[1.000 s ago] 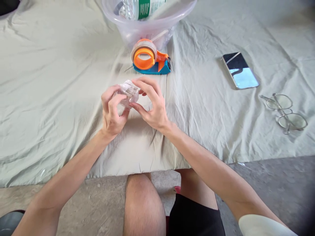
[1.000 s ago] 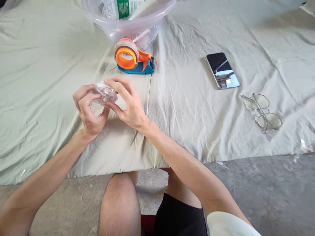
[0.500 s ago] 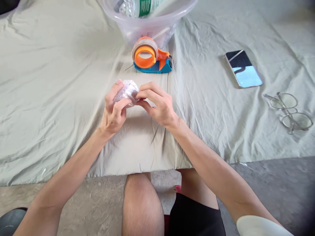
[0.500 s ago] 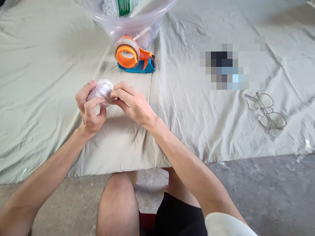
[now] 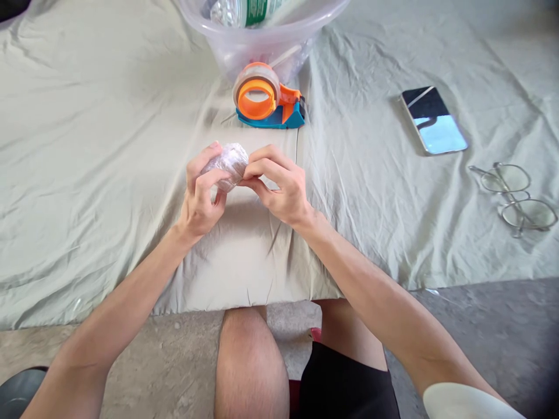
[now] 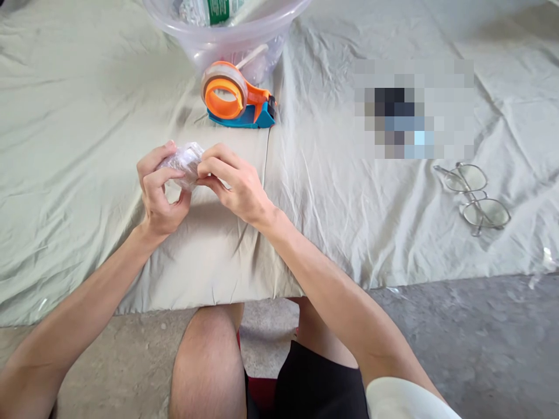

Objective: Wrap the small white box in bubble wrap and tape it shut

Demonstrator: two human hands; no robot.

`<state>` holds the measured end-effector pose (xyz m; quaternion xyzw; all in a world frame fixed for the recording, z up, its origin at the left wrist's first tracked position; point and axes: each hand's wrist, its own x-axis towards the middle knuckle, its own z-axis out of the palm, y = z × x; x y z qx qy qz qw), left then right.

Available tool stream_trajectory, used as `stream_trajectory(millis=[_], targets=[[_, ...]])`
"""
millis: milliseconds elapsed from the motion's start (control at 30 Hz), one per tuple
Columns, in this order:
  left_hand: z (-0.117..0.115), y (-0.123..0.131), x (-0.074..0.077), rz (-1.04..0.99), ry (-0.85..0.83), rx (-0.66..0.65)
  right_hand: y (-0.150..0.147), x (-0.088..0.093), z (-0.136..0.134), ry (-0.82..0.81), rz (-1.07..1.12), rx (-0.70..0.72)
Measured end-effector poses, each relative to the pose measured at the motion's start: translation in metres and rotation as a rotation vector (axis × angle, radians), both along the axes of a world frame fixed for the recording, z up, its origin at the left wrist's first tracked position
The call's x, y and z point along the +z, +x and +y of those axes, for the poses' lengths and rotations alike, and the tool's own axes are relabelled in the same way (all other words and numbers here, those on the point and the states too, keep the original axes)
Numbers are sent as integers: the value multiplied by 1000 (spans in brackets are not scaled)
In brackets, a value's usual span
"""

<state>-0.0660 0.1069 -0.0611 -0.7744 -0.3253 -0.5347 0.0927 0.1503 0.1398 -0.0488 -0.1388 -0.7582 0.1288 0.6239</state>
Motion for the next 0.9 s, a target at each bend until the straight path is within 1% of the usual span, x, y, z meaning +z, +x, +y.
stream_trajectory(millis=[67,133,267,367,467,533,600,667,733,800,900], targets=[[2,0,-1,15,38,9,0,1,0,-13,23,-2],[5,0,-2,12,37,-2,1,1,0,-32,41,0],[7,-1,-5,-23,-92,-79,4,1,1,-84,46,-11],[4,0,-6,-35,-185,-102,5,0,4,-105,55,-20],[3,0,-9,-75,-205,-59,7,-2,6,-69,48,-40],[3,-2,-13,-125,-198,-27,8,-3,5,-31,-19,-68],[2,-7,-17,-163,-167,-22,8,-3,3,20,-110,-86],[0,-10,-19,-160,-118,-2,7,-4,1,82,-165,-92],[-4,-10,-18,-131,-96,50,5,-4,-2,117,-161,-92],[-10,-4,-14,-148,-97,79,3,-3,-5,139,-101,-72],[-20,11,-4,-275,-88,22,0,2,-9,147,24,-40]])
